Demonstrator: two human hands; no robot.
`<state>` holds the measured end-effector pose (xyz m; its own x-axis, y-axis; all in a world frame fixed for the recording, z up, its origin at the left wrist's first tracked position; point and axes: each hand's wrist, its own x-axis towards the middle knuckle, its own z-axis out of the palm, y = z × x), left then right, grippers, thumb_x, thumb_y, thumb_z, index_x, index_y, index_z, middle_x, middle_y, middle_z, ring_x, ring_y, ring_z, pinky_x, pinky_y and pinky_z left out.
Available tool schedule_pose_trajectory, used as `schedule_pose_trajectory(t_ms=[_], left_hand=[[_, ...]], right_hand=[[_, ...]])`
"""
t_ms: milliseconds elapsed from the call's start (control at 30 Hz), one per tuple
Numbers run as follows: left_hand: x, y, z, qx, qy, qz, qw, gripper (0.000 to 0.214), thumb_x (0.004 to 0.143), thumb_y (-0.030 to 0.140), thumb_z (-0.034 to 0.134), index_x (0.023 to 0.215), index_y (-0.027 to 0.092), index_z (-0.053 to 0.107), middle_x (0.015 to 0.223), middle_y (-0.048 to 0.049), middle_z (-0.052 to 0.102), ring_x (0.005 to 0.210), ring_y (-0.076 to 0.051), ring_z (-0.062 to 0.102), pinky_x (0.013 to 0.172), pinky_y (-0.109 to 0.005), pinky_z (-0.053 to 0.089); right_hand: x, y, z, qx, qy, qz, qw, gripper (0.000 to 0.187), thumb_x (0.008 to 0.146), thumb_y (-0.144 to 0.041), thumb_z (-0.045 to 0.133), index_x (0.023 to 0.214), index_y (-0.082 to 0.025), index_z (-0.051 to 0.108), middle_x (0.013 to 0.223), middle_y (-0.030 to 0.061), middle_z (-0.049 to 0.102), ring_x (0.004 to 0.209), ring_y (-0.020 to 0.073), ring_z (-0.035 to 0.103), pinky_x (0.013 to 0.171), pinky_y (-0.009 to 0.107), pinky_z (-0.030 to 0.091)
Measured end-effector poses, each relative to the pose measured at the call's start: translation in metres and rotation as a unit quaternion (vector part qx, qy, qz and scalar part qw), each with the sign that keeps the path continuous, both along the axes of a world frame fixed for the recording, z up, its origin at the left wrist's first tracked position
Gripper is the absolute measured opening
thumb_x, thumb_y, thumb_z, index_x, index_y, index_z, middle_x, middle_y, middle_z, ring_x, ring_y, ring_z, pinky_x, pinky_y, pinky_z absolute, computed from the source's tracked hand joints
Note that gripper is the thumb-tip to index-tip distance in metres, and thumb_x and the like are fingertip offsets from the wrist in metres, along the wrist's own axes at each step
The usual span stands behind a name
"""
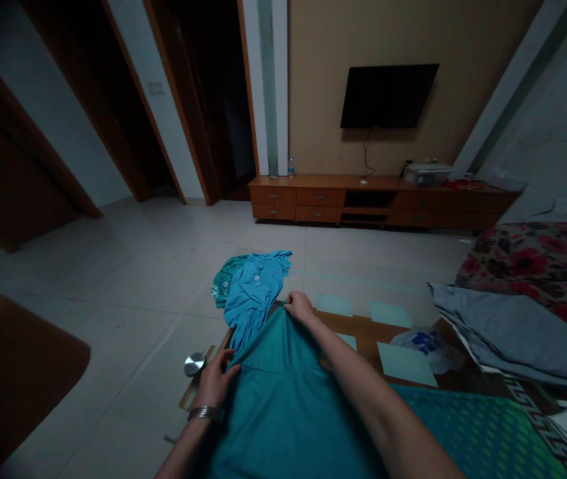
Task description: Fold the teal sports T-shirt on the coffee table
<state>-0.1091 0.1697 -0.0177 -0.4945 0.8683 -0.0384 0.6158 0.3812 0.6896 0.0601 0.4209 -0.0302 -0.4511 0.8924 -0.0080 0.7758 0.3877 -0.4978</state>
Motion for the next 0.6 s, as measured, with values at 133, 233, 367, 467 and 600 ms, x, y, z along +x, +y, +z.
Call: schedule_pose_trajectory(t_ms=[133,233,367,467,600], left_hand=[[0.003,0.006,0.003,-0.030,0.018,0.015,0.999,0.026,0.076,0.022,0.060,0.101,0.013,0.062,0.094,-0.0096,0.066,0.090,-0.022,0.061,0.080,-0.030,0.045],[0.000,0.009,0.001,-0.054,0.022,0.018,0.998,0.020,0.078,0.025,0.058,0.095,0.015,0.063,0.094,-0.0089,0.067,0.090,-0.022,0.062,0.078,-0.028,0.045],[-0.007,0.013,-0.003,-0.071,0.031,0.015,0.997,0.023,0.077,0.030,0.060,0.093,0.014,0.065,0.090,-0.0091,0.068,0.086,-0.022,0.062,0.074,-0.028,0.045],[-0.009,0.015,-0.004,-0.070,-0.003,0.009,0.997,0.029,0.074,0.032,0.061,0.094,0.012,0.066,0.090,-0.0106,0.068,0.087,-0.022,0.063,0.077,-0.028,0.045],[-0.007,0.016,-0.003,-0.028,-0.047,0.009,0.998,0.032,0.073,0.039,0.059,0.089,0.013,0.068,0.087,-0.0091,0.069,0.087,-0.024,0.063,0.081,-0.031,0.045]], right_hand=[[-0.005,0.000,-0.001,0.005,0.010,-0.014,1.000,0.009,0.075,-0.023,0.060,0.082,-0.017,0.061,0.086,0.0022,0.064,0.078,0.0121,0.054,0.062,0.021,0.031],[-0.011,-0.003,-0.006,0.003,0.011,-0.031,0.999,0.013,0.073,-0.022,0.063,0.085,-0.018,0.061,0.091,0.0047,0.064,0.083,0.0142,0.054,0.065,0.022,0.032],[-0.014,0.000,-0.010,-0.023,0.013,-0.030,0.999,0.018,0.065,-0.023,0.070,0.080,-0.018,0.061,0.086,0.0050,0.064,0.078,0.0158,0.054,0.063,0.023,0.032],[-0.011,0.007,-0.012,-0.039,0.039,-0.006,0.998,0.012,0.066,-0.021,0.067,0.075,-0.017,0.061,0.077,0.0024,0.063,0.071,0.0139,0.053,0.060,0.022,0.033],[-0.003,0.016,-0.012,-0.044,0.094,0.008,0.995,0.018,0.076,-0.028,0.058,0.087,-0.015,0.061,0.081,0.0016,0.063,0.072,0.0121,0.054,0.061,0.020,0.037]])
